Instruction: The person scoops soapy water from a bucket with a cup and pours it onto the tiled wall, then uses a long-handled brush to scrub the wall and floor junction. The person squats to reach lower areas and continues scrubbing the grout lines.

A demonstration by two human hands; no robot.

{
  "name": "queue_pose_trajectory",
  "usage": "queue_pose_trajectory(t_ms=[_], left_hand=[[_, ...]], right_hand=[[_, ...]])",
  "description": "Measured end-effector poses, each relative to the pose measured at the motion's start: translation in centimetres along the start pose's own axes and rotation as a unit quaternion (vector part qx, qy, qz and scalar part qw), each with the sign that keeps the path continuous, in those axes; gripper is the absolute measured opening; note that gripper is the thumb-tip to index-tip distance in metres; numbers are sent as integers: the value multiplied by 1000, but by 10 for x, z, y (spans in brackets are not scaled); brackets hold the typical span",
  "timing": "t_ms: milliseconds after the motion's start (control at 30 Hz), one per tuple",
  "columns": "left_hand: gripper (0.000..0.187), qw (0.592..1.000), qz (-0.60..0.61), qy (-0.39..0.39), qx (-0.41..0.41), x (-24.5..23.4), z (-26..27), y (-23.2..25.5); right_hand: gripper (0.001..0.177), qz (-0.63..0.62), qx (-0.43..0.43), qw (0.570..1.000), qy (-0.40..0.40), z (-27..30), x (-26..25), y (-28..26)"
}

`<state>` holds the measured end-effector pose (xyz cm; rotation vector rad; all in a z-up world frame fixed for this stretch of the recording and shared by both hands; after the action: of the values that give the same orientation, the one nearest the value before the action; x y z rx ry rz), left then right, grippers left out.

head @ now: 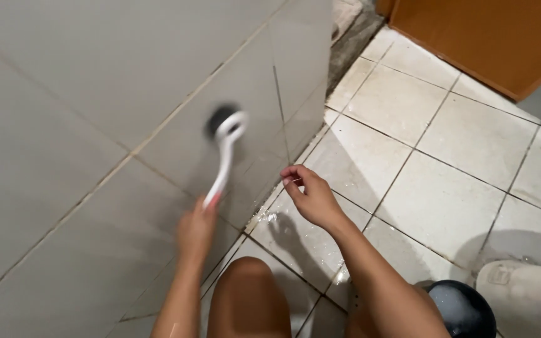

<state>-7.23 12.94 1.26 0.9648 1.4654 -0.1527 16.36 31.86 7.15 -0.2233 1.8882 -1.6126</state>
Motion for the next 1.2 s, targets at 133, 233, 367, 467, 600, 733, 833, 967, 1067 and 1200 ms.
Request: queue_pose_trajectory(t_ms=[133, 233, 367, 467, 600, 733, 833, 967, 1067, 1200], left_hand=[[52, 992, 33, 7, 126, 68, -116, 155], [56, 993, -9, -24, 114, 96, -150, 200], [49, 991, 27, 11, 129, 91, -101, 108], [37, 998, 20, 27, 54, 52, 1, -22], [52, 982, -167, 7, -88, 9, 126, -121], [39, 992, -89, -59, -65, 55, 80, -102], [41, 995, 49, 23, 85, 86, -15, 8], [54, 994, -32, -30, 99, 117, -107, 142], [56, 995, -39, -71, 60, 118, -91, 118], [47, 999, -7, -21, 49, 97, -2, -25]], right_hand=[[25, 5, -22, 1000, 21, -12, -9, 4], [24, 11, 7, 999, 30, -21, -9, 16], [22, 15, -16, 999, 27, -18, -17, 27], [21, 16, -7, 1000, 14, -13, -16, 29], [20, 42, 18, 998, -32, 2, 0, 25], [21, 28, -19, 997, -64, 13, 15, 13], [23, 48, -39, 995, -74, 11, 22, 7], [24, 52, -16, 995, -78, 7, 26, 7], [24, 71, -18, 994, -85, 7, 31, 9], [25, 71, -28, 992, -104, 13, 39, 10]])
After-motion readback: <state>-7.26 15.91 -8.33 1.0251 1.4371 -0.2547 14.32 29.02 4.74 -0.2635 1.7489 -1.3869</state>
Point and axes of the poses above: each hand's wrist, its own z-axis away from the middle knuckle, its own x-axis out of the palm, y = z × x, the point moved 10 cm from there along -z, towards the middle knuckle, and after that the axes turned 6 degrees about y, right-handed, at the moved point
